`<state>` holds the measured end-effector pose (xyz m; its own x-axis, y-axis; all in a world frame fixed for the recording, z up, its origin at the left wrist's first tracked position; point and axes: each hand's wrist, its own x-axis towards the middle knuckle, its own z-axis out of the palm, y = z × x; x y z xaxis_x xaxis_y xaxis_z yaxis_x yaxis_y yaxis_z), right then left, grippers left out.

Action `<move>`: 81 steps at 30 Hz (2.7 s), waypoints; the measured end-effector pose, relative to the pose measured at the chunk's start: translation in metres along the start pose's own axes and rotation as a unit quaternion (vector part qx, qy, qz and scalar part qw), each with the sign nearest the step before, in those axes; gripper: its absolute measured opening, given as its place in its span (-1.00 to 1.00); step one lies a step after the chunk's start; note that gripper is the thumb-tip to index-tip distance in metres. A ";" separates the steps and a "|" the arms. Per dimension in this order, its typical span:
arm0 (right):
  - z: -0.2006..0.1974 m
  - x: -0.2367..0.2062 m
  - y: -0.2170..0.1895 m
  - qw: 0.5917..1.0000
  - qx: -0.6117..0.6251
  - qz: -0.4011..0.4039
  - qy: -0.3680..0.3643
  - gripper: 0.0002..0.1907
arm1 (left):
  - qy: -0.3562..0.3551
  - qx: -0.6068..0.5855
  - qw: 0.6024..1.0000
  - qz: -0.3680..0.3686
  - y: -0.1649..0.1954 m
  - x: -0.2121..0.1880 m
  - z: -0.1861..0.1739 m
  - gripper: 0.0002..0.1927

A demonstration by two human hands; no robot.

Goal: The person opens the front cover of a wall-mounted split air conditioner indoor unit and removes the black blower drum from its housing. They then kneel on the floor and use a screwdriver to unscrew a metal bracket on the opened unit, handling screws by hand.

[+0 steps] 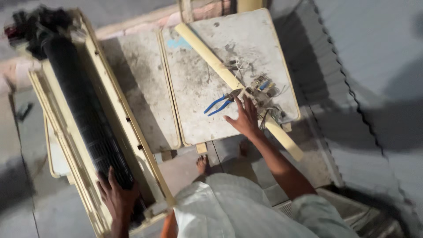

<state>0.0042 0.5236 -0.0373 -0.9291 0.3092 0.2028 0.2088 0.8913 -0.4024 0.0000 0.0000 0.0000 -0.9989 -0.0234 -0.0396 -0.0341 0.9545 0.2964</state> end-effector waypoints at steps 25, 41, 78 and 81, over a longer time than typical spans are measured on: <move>0.032 -0.001 0.102 0.994 -0.092 0.035 -0.055 0.18 | -0.215 0.037 0.975 -0.041 0.178 -0.137 0.141 -0.45; 0.005 0.007 0.154 0.986 0.023 -0.163 -0.040 0.10 | -0.427 -0.004 0.888 0.172 0.204 -0.130 0.212 -0.61; -0.042 0.041 0.174 0.841 0.513 0.141 -0.099 0.03 | -0.188 -0.325 0.887 -0.271 0.554 0.089 0.215 0.07; -0.045 0.044 0.175 0.803 0.581 0.092 -0.099 0.01 | -0.151 -0.299 0.899 -0.282 0.572 0.092 0.212 -0.01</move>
<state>0.0137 0.7086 -0.0586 -0.9694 0.2394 -0.0537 0.0282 -0.1090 -0.9936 -0.1049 0.6064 -0.0365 -0.7670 -0.2854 -0.5747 -0.6330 0.4834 0.6047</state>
